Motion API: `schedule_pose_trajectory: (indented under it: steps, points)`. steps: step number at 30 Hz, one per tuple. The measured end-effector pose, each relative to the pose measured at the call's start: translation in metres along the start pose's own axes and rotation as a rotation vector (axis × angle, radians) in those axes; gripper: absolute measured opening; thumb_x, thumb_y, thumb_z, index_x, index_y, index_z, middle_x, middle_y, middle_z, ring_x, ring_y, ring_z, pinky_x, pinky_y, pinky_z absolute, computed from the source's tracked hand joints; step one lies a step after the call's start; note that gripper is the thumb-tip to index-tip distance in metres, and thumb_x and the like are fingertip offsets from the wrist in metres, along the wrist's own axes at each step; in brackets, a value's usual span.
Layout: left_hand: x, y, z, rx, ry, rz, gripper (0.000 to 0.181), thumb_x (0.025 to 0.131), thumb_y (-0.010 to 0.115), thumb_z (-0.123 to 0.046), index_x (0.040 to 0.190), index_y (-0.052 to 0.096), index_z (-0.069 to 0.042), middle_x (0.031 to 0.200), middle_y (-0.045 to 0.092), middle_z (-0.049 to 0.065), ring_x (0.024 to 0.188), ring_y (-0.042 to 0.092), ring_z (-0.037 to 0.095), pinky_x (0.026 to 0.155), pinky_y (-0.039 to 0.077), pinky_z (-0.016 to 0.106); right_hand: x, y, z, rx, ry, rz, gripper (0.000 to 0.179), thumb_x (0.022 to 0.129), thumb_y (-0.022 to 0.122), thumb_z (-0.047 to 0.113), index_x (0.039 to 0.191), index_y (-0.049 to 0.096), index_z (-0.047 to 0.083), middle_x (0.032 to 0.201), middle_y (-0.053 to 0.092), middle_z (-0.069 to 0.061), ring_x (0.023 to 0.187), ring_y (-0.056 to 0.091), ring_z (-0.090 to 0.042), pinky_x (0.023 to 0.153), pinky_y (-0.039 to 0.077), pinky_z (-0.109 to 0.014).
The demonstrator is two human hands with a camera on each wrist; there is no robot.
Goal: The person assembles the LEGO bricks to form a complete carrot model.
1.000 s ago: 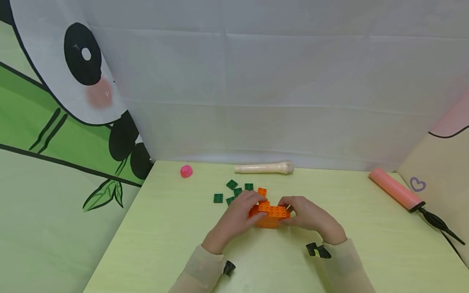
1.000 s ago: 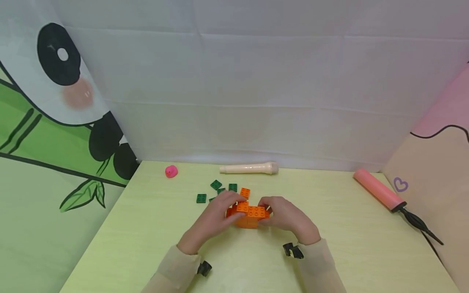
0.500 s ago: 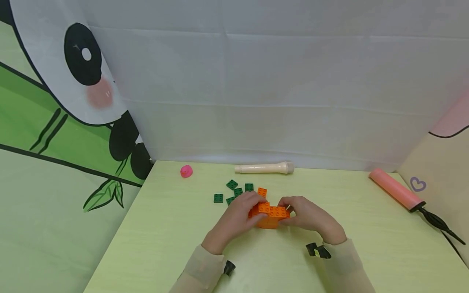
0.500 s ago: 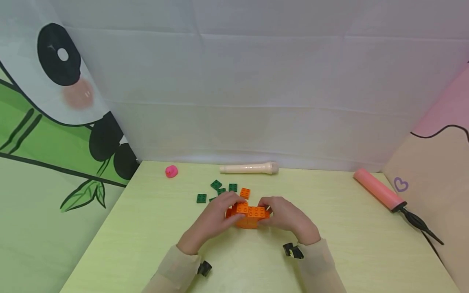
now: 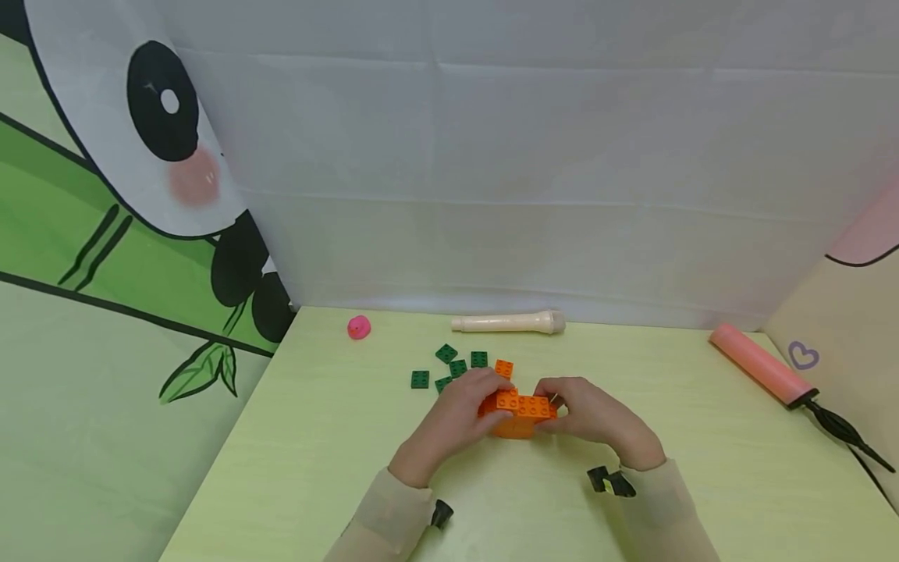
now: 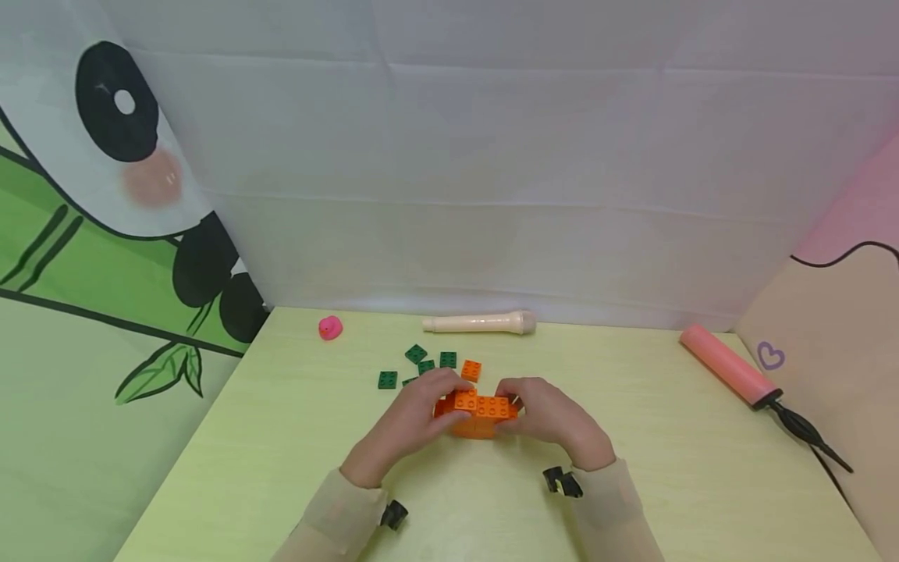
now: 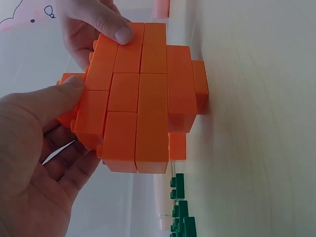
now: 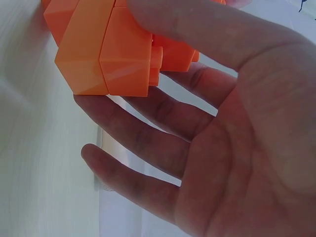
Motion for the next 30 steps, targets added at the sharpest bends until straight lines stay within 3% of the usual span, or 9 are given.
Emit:
schedule_pose_trajectory:
  steps: [13,30]
  points:
    - [0.001,-0.001,0.0,-0.048,-0.065,0.029,0.034,0.095,0.08,-0.027,0.124,0.071,-0.013,0.124,0.068,0.0,0.116,0.061,0.019,0.103,0.05,0.034,-0.001,-0.002,0.0,-0.002,-0.004,-0.001,0.023,0.087,0.086,0.015,0.099,0.067,0.02,0.091,0.064,0.013,0.094,0.064,-0.017,0.088,0.055,-0.052]
    - [0.0,0.005,0.02,-0.255,-0.109,0.074,0.036,0.096,0.079,-0.037,0.127,0.07,-0.02,0.115,0.064,-0.011,0.1,0.057,0.01,0.092,0.053,0.031,0.0,0.0,-0.002,0.006,0.004,0.008,0.023,0.087,0.086,0.018,0.1,0.067,0.02,0.092,0.064,0.013,0.094,0.064,-0.017,0.088,0.055,-0.051]
Point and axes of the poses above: each hand's wrist, its own x-axis towards the middle knuckle, its own y-axis out of the palm, z = x × y, the point moved 1 cm from there along x, towards the middle knuckle
